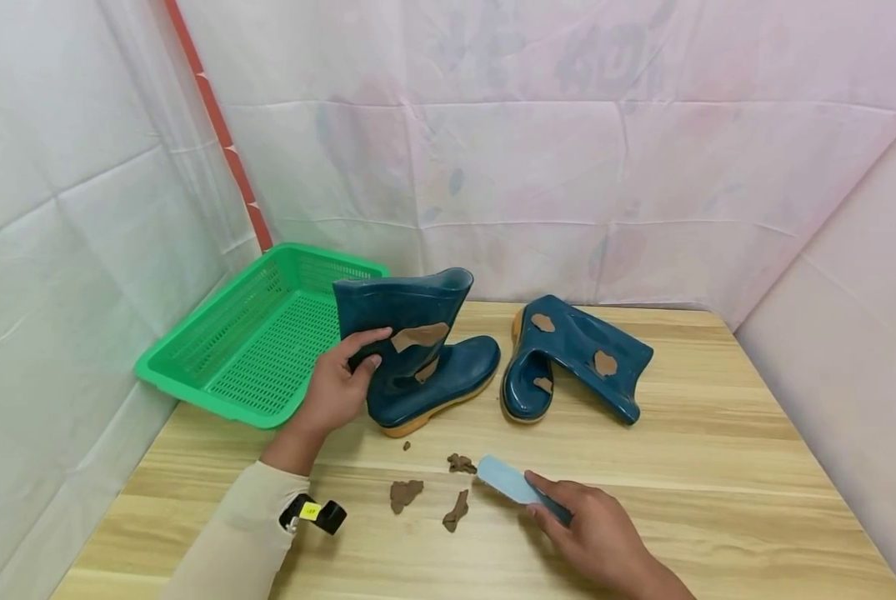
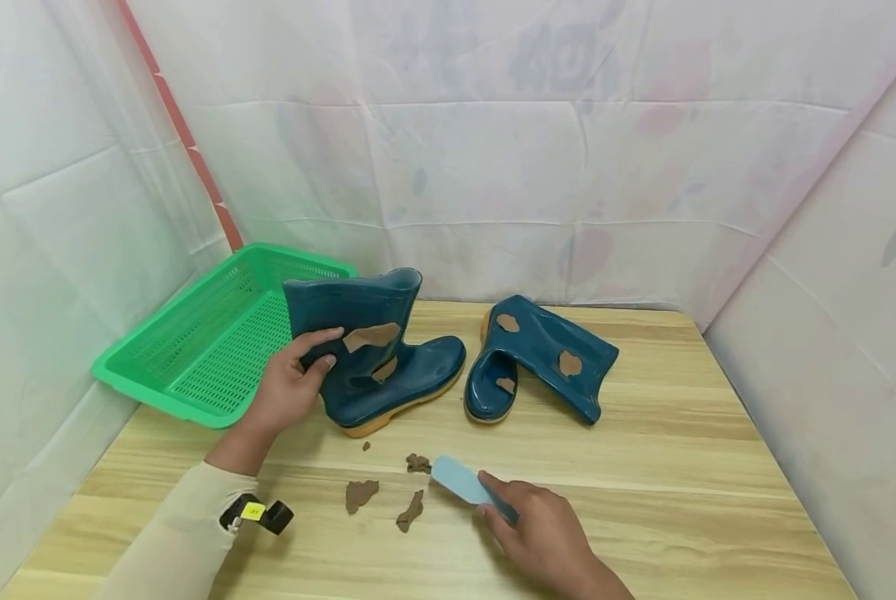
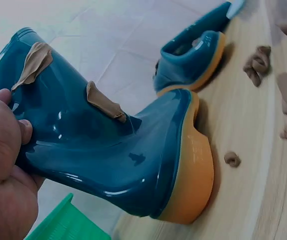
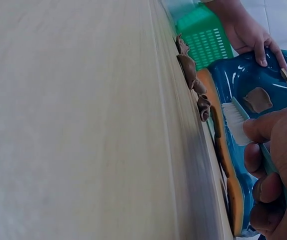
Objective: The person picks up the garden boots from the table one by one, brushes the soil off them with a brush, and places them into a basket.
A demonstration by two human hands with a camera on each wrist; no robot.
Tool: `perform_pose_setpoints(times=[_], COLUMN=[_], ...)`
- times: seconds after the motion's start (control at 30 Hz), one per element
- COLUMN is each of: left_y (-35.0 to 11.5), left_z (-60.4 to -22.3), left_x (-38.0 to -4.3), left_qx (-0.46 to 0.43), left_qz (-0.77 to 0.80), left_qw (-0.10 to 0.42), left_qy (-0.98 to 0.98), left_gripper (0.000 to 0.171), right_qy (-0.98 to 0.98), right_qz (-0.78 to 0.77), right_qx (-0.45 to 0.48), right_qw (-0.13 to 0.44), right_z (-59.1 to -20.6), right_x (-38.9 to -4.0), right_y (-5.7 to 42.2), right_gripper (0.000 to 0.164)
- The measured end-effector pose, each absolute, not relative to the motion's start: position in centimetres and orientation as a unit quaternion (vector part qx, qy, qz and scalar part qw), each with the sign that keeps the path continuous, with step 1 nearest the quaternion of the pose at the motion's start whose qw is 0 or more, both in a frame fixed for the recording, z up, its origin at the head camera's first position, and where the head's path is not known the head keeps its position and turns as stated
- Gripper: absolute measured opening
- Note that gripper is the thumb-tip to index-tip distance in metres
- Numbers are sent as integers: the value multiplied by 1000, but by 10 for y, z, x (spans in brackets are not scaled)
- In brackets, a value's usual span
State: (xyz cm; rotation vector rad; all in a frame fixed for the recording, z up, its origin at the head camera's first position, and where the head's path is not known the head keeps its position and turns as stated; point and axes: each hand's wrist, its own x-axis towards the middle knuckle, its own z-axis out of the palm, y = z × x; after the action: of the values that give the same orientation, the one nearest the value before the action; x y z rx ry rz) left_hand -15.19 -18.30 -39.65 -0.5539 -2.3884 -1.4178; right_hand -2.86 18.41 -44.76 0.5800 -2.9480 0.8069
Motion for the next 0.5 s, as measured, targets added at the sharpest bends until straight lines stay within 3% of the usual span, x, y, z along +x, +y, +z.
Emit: perform_pose_setpoints(times=[0.13, 0.37, 0.5], left_y=[-180, -171, -173], left_z=[-395, -386, -383], left_x=[-154, -154, -153], left_qx=[-176, -225, -245], left_qz=[-520, -526, -526], left_qw=[146, 161, 144], left_qy=[-823, -804, -802], left_gripper=[40, 36, 32], right_qy=[-948, -949, -950], right_qz=[261, 258, 256], right_qx=[182, 179, 178], right_qw=[10, 9, 13], right_z=[-447, -447, -446], right_x=[-29, -29, -28], right_y=[184, 186, 185], right_gripper=[42, 42, 42])
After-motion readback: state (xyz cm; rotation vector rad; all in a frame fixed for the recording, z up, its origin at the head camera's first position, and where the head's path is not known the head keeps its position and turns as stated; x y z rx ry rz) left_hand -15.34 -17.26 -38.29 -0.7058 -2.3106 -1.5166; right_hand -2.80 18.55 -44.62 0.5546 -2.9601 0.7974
